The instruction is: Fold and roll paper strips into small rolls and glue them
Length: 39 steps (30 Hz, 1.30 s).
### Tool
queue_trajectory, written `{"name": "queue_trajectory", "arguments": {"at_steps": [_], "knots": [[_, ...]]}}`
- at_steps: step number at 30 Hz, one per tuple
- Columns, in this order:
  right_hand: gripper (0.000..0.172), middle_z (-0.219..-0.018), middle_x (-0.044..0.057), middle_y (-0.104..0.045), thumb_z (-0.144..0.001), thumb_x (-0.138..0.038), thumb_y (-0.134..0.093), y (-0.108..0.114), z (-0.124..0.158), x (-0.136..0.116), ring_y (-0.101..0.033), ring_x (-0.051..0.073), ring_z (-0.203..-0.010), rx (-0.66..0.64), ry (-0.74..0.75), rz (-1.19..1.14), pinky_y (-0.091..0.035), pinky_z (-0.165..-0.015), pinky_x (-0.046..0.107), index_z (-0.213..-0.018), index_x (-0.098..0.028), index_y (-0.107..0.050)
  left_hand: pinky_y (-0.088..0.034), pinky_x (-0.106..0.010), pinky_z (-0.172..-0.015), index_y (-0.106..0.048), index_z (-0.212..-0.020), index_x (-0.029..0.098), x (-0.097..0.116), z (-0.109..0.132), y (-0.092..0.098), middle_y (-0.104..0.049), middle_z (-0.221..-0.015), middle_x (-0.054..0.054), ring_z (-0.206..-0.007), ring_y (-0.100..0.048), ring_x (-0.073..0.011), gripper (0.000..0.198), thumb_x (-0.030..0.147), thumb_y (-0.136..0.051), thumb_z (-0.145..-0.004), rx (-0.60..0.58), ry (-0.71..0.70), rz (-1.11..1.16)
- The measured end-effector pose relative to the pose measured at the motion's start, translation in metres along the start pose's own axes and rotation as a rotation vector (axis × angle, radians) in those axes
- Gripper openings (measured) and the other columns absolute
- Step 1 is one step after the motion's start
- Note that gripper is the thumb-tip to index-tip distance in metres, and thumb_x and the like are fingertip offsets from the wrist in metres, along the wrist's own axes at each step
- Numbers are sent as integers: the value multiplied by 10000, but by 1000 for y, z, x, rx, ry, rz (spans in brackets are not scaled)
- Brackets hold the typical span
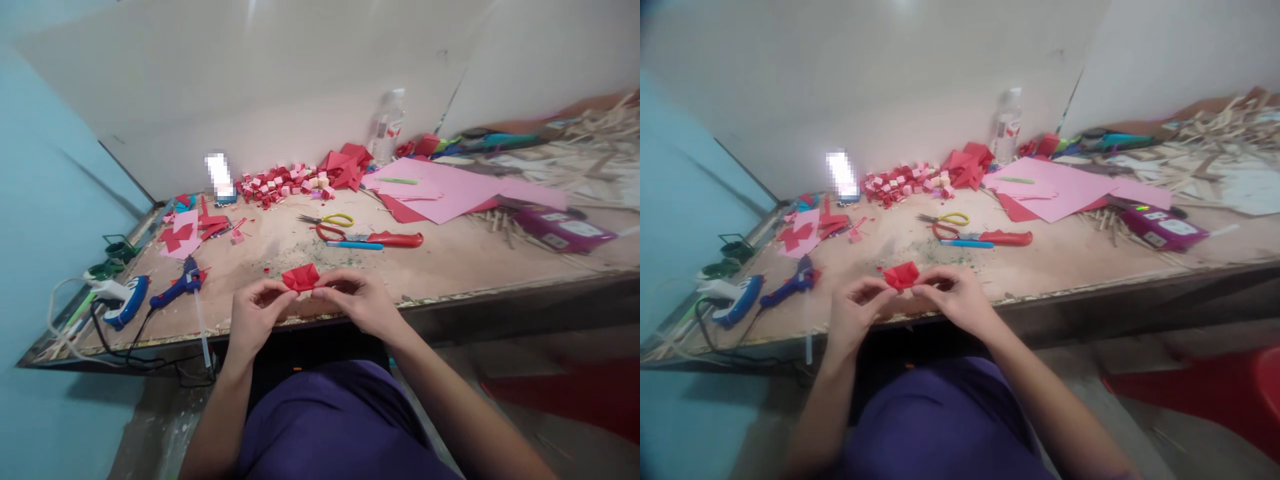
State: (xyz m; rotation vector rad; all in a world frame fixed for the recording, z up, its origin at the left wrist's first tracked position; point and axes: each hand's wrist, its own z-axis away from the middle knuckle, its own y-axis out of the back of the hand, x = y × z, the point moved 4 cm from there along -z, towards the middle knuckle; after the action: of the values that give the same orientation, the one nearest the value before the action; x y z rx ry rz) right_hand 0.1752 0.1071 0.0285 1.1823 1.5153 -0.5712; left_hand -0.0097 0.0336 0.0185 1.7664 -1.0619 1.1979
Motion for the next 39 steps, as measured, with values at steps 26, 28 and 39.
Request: {"name": "queue_trajectory", "arguments": {"at_steps": [26,28,39], "knots": [[304,-787,81,-783,-885,-440,-733,-4,-2,5,-693,187,-675,-195,-161,-105,-533,-590,272,-807,-154,-802,-621,-254,-660,-700,-1017,181,-6,1,-4,-794,-863,-48,-738,-775,-193,334,330,-855,-761,-46,96,139],[308,-782,78,-785,-891,-445,-727,-4,-2,5,-690,182,-661,-190,-160,-109,-534,-589,271,-819,-156,-805,-617,-249,-642,-660,-1208,202,-7,0,-5,-799,-916,-50,-762,-783,-200,472,340,-833,-791,-105,153,171],[319,-799,81,-794,-894,-459,-731,-5,-2,6,-731,208,-712,-202,-155,-100,-575,-660,300,-818,-158,-805,-614,-273,-678,-796,-846,183,-1,-1,-6,-801,-822,-52,-736,-759,-205,236,387,-699,-913,-168,50,-48]]}}
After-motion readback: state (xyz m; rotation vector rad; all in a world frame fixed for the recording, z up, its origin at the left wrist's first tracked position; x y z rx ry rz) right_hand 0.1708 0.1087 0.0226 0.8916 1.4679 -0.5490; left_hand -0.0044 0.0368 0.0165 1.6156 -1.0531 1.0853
